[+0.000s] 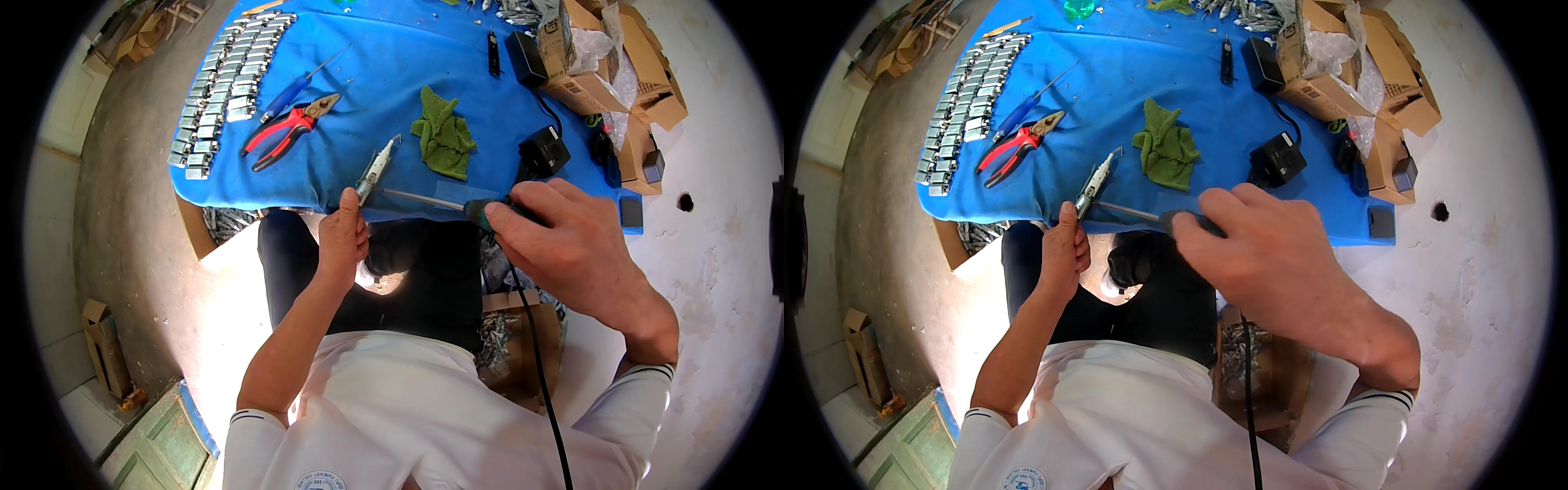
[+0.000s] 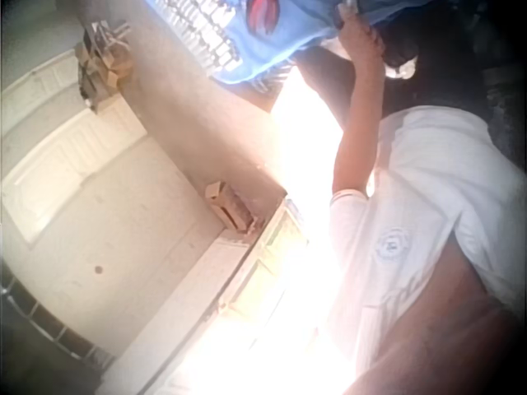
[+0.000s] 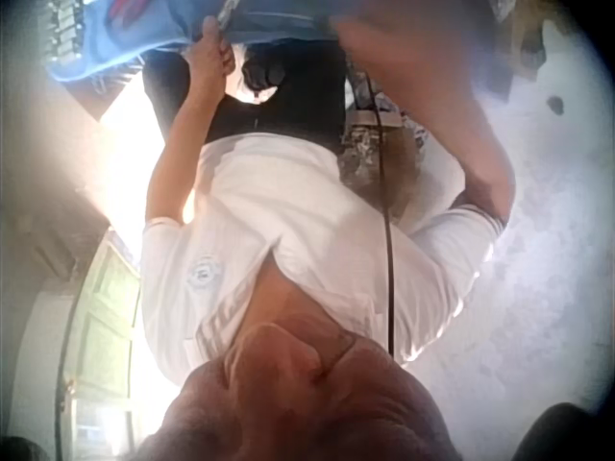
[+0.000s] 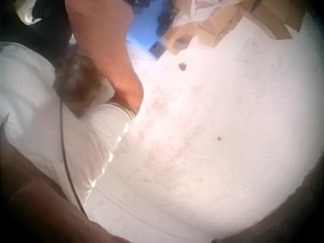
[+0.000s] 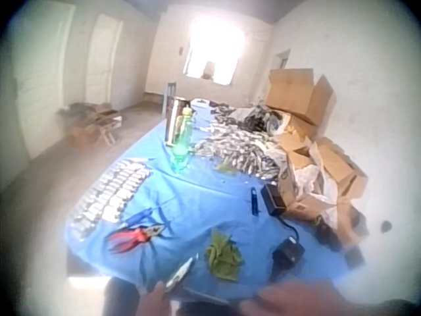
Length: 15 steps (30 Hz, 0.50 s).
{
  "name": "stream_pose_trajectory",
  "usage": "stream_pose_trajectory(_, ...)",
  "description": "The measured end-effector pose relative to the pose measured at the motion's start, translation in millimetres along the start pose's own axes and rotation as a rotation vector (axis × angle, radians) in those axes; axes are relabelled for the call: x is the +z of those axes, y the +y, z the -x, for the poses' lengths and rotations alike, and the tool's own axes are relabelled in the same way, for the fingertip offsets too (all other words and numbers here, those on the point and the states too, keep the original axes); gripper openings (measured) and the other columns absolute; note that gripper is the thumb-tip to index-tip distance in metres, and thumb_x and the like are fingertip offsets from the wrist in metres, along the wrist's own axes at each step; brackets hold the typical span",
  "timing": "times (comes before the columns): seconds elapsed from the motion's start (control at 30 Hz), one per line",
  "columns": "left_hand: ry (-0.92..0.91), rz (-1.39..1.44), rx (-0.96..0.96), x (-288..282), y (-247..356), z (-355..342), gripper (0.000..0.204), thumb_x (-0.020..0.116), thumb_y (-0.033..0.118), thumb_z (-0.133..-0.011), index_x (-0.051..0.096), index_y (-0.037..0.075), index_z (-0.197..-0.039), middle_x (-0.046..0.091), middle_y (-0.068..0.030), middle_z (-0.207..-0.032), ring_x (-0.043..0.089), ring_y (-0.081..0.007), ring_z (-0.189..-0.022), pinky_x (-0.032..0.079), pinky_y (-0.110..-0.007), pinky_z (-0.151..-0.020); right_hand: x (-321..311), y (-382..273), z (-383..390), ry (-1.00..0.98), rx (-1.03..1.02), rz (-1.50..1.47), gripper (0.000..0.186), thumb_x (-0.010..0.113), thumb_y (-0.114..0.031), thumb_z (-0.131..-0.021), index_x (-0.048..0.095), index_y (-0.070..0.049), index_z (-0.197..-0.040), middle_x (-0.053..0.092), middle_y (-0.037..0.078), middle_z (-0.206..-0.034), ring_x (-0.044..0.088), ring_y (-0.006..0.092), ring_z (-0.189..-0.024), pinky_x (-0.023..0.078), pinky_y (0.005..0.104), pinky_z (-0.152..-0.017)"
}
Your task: The person uses a soldering iron to heat a small metallic component held in the left hand, then sets the iron down and continues to manipulate the component with both hands, occasionally picking up a small piece from a nearby box.
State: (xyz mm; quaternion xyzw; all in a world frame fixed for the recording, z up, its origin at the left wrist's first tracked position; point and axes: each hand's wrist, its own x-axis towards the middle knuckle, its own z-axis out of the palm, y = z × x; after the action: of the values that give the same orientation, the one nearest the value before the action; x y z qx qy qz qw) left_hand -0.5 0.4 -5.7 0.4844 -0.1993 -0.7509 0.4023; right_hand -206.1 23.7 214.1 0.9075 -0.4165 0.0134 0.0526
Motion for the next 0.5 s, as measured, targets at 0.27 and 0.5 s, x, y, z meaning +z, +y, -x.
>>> stream_pose_trajectory(0.27,0.008,-0.018,-0.016,-3.9,-0.7,-2.7,0.059,0.053,0.064,-0.085,0.035,0.014,-0.057,0.03,0.0035,-0.052,0.027,-0.0079,-0.042,0.02,-0.023,-0.038,-15.1,-1.9,-31.7,-0.143,-0.064,0.044,0.028,0.072,-0.005,-0.065,0.062,-0.007,-0.092,0.05,0.004,-0.074,0.054,0.0197,-0.064,0.042,0.03,-0.049)
stream_pose_trajectory(0.5,-0.162,0.209,-0.193,-16.0,4.8,-4.2,0.058,0.049,0.063,-0.088,0.036,0.013,-0.061,0.03,0.0021,-0.055,0.025,-0.0084,-0.044,0.02,-0.022,-0.04,-17.4,7.1,-27.5,-0.07,0.062,-0.039,0.029,0.073,-0.003,-0.065,0.062,-0.01,-0.091,0.055,0.006,-0.08,0.057,0.0221,-0.068,0.044,0.0321,-0.051)
